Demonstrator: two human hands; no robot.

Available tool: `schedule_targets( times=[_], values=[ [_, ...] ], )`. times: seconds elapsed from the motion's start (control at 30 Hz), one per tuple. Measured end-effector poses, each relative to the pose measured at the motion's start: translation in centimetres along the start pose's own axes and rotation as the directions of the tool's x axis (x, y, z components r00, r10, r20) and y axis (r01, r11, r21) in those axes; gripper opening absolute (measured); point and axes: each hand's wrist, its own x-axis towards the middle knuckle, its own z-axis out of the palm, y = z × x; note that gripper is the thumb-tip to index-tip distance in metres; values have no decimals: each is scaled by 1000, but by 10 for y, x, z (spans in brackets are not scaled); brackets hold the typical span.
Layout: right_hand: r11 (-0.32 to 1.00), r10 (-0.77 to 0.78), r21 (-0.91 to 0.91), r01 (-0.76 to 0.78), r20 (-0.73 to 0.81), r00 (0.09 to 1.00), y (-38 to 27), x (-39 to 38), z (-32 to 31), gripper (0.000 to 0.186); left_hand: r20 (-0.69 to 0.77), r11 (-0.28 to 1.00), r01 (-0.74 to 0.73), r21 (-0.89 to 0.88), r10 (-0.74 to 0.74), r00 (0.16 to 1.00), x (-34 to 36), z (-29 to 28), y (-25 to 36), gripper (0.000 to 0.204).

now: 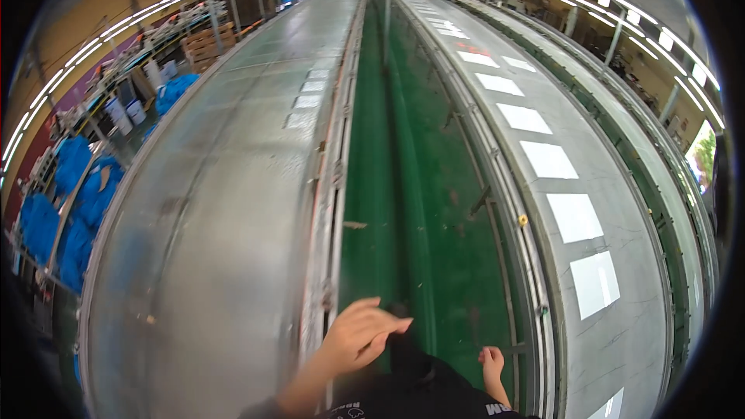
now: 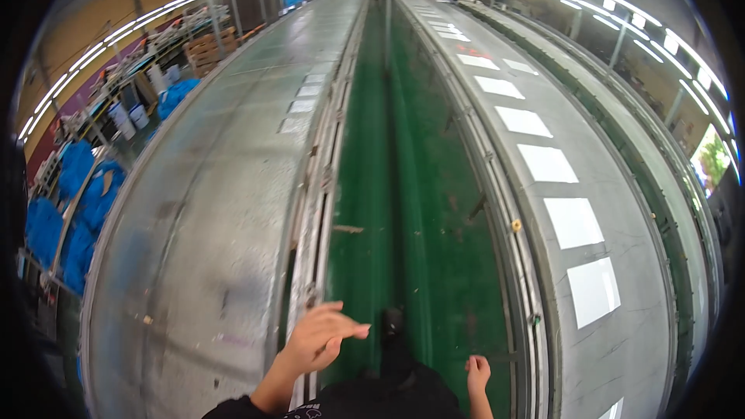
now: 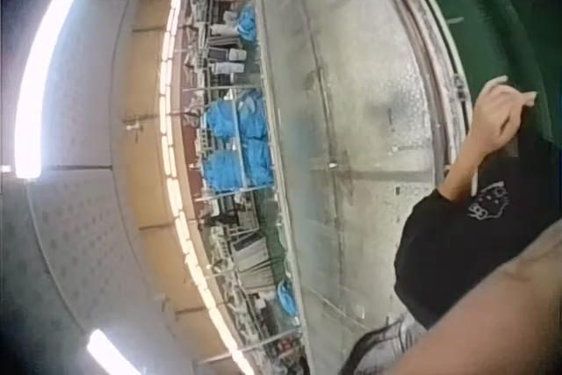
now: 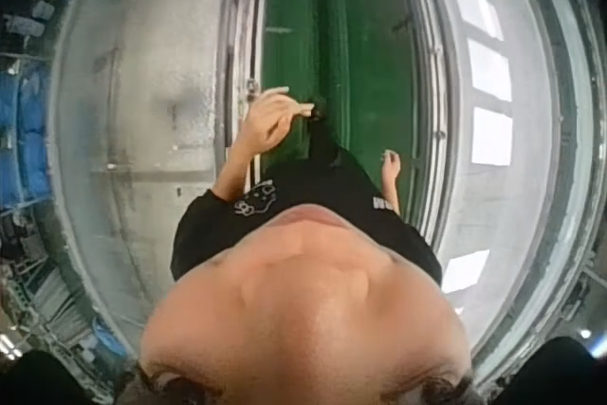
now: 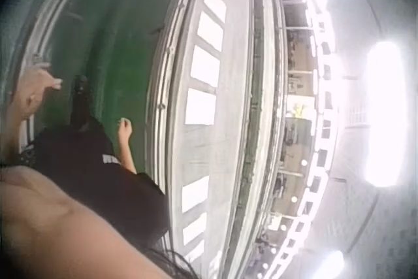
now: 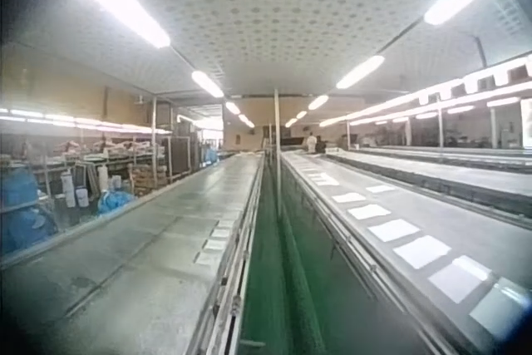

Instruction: The recorder is aligning and smoothing large white glossy sheets on a long industrial conveyor or printing table.

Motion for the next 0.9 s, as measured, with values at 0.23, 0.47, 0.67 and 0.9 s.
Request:
schedule_targets(
  times=[0.23, 0.47, 0.67, 0.9],
  values=[
    [770, 601, 525, -364, -403, 690, -26, 161, 19, 21, 134, 1000, -8, -21, 11, 991, 148, 41, -157, 9],
    [838, 344, 492, -235, -142, 928, -194, 397, 175, 23, -140, 979, -116, 170, 140, 980, 322, -12, -292, 14],
    [939, -60, 343, -28, 245, 968, -355, 567, 357, 19, -210, 837, 271, 476, -190, 959, 378, -51, -432, 10],
    [949, -224, 288, 124, 347, 910, -469, 706, 502, 16, -261, 755, 484, 442, -408, 875, 533, -110, -591, 8]
  ],
)
